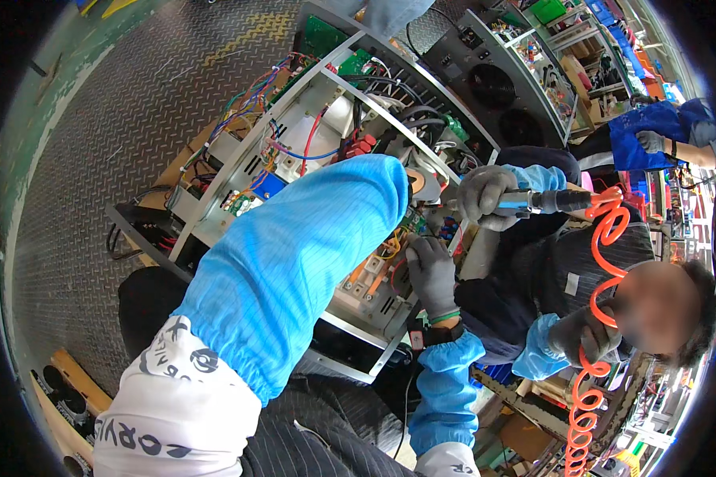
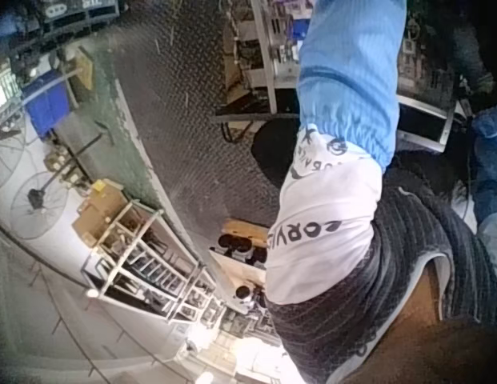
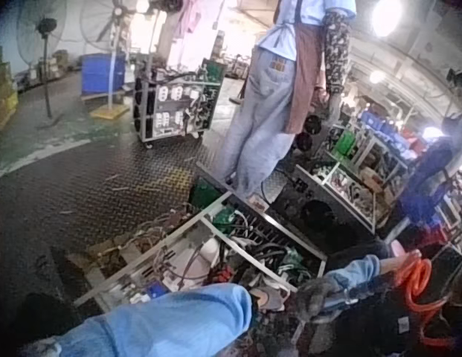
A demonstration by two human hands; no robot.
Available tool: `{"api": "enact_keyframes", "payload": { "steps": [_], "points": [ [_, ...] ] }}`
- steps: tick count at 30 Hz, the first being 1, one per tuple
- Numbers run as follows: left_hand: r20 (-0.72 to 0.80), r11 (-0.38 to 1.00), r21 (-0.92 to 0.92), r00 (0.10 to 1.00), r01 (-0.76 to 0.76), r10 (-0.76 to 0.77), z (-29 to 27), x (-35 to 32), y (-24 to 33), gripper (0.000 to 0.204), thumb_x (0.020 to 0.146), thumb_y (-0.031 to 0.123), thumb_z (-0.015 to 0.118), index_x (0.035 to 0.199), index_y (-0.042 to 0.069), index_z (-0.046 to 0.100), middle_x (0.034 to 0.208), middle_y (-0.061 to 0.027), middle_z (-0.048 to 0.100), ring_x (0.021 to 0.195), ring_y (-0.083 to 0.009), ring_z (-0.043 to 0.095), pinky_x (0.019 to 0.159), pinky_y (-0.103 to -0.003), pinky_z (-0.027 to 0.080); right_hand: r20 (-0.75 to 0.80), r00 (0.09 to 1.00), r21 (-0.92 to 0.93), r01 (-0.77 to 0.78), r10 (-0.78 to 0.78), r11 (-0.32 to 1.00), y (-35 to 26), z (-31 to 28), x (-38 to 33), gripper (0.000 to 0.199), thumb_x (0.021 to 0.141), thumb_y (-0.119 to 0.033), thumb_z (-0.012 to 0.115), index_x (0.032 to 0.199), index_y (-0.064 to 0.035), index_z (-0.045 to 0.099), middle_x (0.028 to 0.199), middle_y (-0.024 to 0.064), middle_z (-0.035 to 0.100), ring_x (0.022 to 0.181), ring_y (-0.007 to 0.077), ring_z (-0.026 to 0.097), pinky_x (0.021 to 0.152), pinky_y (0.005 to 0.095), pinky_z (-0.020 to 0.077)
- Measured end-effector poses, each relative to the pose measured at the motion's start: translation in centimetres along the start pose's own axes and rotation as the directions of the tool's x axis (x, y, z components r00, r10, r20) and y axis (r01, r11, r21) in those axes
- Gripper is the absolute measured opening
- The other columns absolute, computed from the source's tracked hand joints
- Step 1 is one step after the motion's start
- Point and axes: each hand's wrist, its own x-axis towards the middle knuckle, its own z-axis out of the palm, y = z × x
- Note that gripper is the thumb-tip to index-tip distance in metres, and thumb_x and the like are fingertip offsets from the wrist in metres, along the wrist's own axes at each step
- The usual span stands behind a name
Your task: Manually assemble and wire internal components of a large industrial inverter unit.
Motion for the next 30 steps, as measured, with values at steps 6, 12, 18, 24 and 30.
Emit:
{"api": "enact_keyframes", "payload": {
  "steps": [6,12,18,24,30],
  "points": [
    [-0.001,0.998,0.055,1.0,-0.021,0.021,0.8,0.7,-0.1,0.025,0.089,0.019,0.062,0.104,0.001,0.072,0.106,-0.018,0.072,0.093,-0.0379,0.07,0.08,-0.046,0.055,-0.029,1.0,-0.005,0.003,-0.003,1.0,-0.4,-0.2,0.2,0.028,0.085,-0.007,0.065,0.113,-0.0056,0.067,0.101,0.0167,0.066,0.095,0.0383,0.064,0.08,0.0462,0.0529],
    [-0.007,0.995,0.096,0.999,-0.04,0.041,1.5,1.4,-0.2,0.021,0.089,0.015,0.062,0.101,0.002,0.073,0.104,-0.0175,0.073,0.091,-0.0379,0.071,0.077,-0.046,0.056,-0.045,0.999,0.014,-0.012,0.012,1.0,-0.5,-0.1,0.3,0.023,0.088,-0.009,0.066,0.11,-0.0047,0.068,0.099,0.0172,0.067,0.093,0.0379,0.065,0.08,0.0448,0.0531],
    [-0.013,0.982,0.174,0.997,-0.068,0.071,2.0,2.1,-0.1,0.018,0.089,0.011,0.062,0.099,0.003,0.074,0.103,-0.0168,0.074,0.089,-0.0376,0.071,0.076,-0.046,0.058,-0.041,0.999,0.002,-0.019,0.019,1.0,-0.5,-0.3,0.2,0.023,0.088,-0.009,0.066,0.11,-0.0046,0.069,0.099,0.0172,0.068,0.094,0.038,0.066,0.079,0.0446,0.0536],
    [-0.02,0.995,0.098,0.999,-0.03,0.033,2.2,2.3,-0.2,0.021,0.091,0.015,0.06,0.101,0.002,0.074,0.104,-0.0177,0.073,0.09,-0.0383,0.071,0.077,-0.047,0.057,-0.05,0.999,0.01,-0.013,0.014,1.0,-0.3,-0.1,0.3,0.022,0.088,-0.009,0.066,0.109,-0.0047,0.069,0.1,0.0175,0.068,0.094,0.0381,0.066,0.079,0.0444,0.0539],
    [-0.024,0.999,0.052,1.0,-0.008,0.009,2.2,2.2,-0.1,0.024,0.092,0.018,0.058,0.103,0.001,0.073,0.106,-0.0186,0.073,0.091,-0.0391,0.071,0.078,-0.048,0.056,-0.051,0.999,0.006,-0.018,0.019,1.0,-0.5,-0.1,0.3,0.022,0.088,-0.009,0.065,0.109,-0.0044,0.069,0.1,0.0177,0.068,0.093,0.0381,0.066,0.079,0.0443,0.0539]
  ]
}}
